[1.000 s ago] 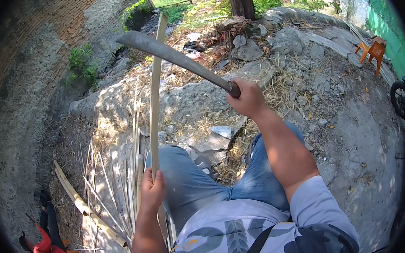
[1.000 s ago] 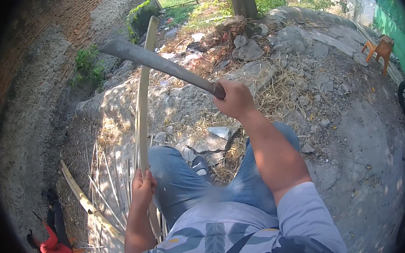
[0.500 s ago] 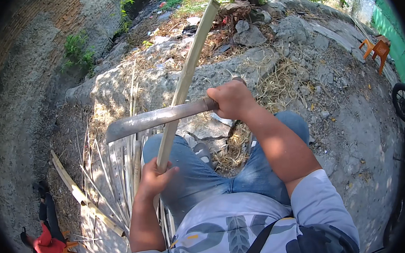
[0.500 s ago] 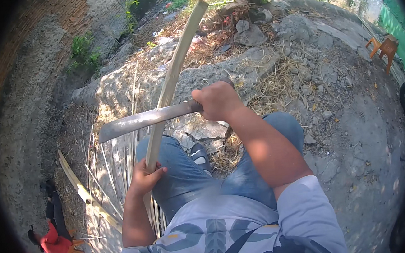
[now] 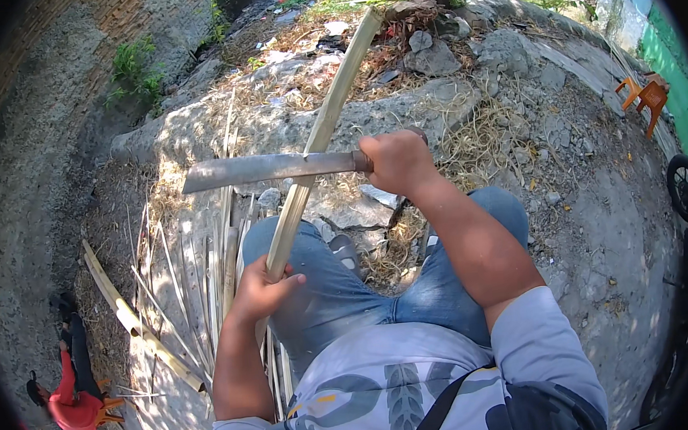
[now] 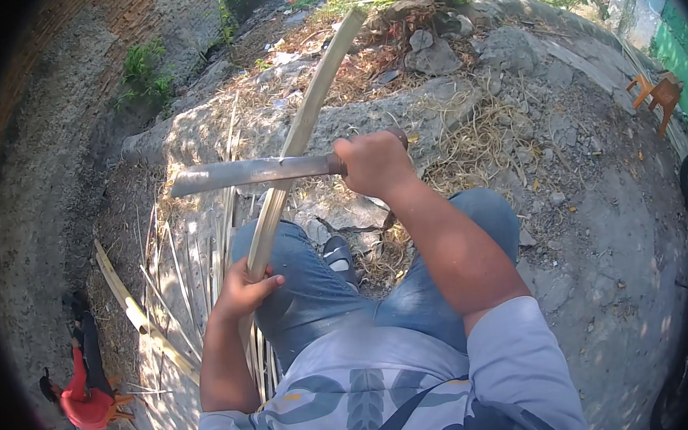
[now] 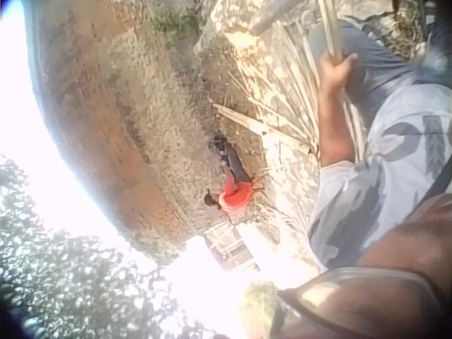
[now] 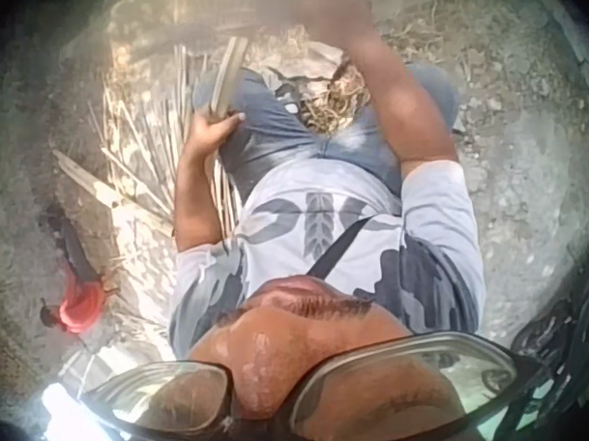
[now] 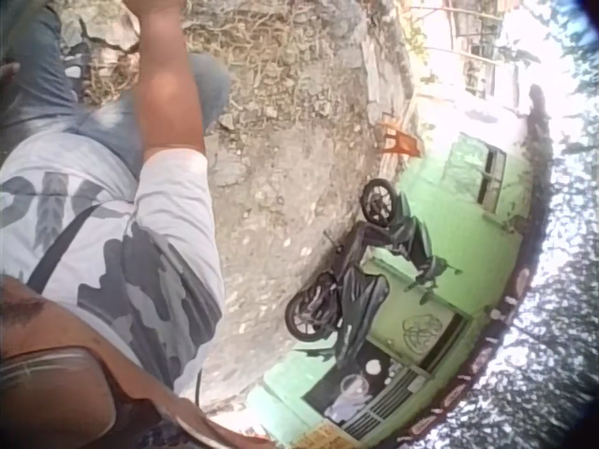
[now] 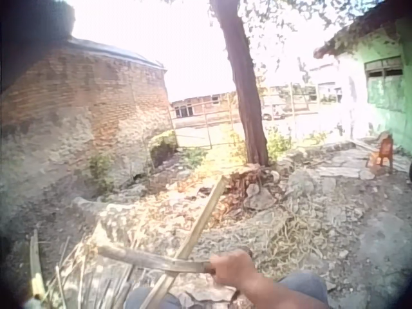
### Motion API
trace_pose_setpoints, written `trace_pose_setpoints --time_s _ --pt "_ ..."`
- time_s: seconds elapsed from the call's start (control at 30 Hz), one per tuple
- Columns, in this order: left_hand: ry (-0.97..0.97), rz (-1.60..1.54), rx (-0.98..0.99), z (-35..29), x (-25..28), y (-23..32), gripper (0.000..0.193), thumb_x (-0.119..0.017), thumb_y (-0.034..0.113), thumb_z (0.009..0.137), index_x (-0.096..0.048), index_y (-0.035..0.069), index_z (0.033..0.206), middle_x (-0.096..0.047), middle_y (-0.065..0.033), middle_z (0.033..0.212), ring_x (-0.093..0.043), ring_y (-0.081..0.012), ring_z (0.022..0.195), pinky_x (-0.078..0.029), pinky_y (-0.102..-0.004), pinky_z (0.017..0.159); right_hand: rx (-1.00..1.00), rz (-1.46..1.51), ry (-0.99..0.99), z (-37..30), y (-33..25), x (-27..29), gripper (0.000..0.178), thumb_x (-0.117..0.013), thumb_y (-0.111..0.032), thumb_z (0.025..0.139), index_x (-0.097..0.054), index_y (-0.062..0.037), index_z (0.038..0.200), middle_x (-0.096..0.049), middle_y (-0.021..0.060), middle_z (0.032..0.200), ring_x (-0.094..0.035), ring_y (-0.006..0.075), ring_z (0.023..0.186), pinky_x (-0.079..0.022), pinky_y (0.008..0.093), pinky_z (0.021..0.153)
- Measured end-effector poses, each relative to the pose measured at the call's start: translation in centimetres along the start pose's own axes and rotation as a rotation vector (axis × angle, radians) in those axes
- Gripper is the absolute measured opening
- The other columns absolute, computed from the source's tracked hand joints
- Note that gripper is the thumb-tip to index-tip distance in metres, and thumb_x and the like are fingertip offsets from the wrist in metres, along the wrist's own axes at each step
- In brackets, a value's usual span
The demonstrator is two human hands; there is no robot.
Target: The person shaves bamboo sticks by scraping along each piece using a knife.
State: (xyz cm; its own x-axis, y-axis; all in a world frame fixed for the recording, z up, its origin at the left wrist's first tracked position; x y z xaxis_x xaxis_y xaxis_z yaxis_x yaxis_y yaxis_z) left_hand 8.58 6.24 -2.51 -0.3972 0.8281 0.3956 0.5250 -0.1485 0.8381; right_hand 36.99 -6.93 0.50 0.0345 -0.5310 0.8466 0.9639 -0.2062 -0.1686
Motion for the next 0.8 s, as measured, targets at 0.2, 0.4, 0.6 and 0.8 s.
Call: trace_pose_setpoints --time_s 0.2,0.4,0.6,0.8 --pt "-0.015 0.064 0.147 0.3 -0.4 0.9 0.043 -0.089 0.024 0.078 -0.063 0.002 0.104 -0.063 0.0002 0.081 -0.058 -0.0080 0.070 -0.048 -0.0260 0.063 -0.213 0.002 -0.057 -1.3 1.4 -0.8 0.015 -0.072 -0.019 0.073 -0.062 -0.0137 0.083 -0.068 0.0094 0.073 -0.069 0.0336 0.071 -0.054 0.0482 0.068" --pt "0.010 -0.020 -0.003 -1.0 -3.1 2.1 0.048 -0.090 0.026 0.078 -0.062 0.001 0.107 -0.062 0.0010 0.079 -0.059 -0.0092 0.069 -0.049 -0.0281 0.062 0.056 0.163 0.052 -0.2 -2.6 -0.1 0.018 -0.073 -0.020 0.072 -0.059 -0.0137 0.081 -0.065 0.0065 0.071 -0.068 0.0317 0.069 -0.052 0.0478 0.064" --pt "0.032 0.044 0.007 -3.3 -2.1 -0.6 0.046 -0.090 0.027 0.079 -0.063 -0.001 0.105 -0.062 0.0002 0.081 -0.059 -0.0084 0.073 -0.050 -0.0275 0.064 0.109 0.023 0.119 -0.7 1.0 0.8 0.017 -0.073 -0.018 0.070 -0.060 -0.0142 0.081 -0.063 0.0059 0.069 -0.067 0.0309 0.068 -0.051 0.0471 0.063" --pt "0.051 0.006 0.027 -3.8 -2.4 -1.8 0.047 -0.090 0.028 0.079 -0.064 -0.002 0.105 -0.064 -0.0008 0.083 -0.061 -0.0100 0.075 -0.051 -0.0282 0.066 -0.073 0.038 -0.104 -0.4 0.8 0.6 0.012 -0.069 -0.020 0.077 -0.064 -0.0142 0.087 -0.070 0.0079 0.074 -0.071 0.0327 0.075 -0.054 0.0473 0.074"
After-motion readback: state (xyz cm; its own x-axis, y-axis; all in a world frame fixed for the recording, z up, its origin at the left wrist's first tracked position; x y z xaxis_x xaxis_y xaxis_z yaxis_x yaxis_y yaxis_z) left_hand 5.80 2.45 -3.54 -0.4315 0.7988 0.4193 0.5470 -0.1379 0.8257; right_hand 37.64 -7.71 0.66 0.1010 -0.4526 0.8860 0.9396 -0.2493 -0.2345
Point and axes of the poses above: each hand's wrist, its own z-axis towards the middle knuckle, its own x-axis out of the back of the hand, y = z × x, the point moved 5 cm from there along z, towards the middle knuckle
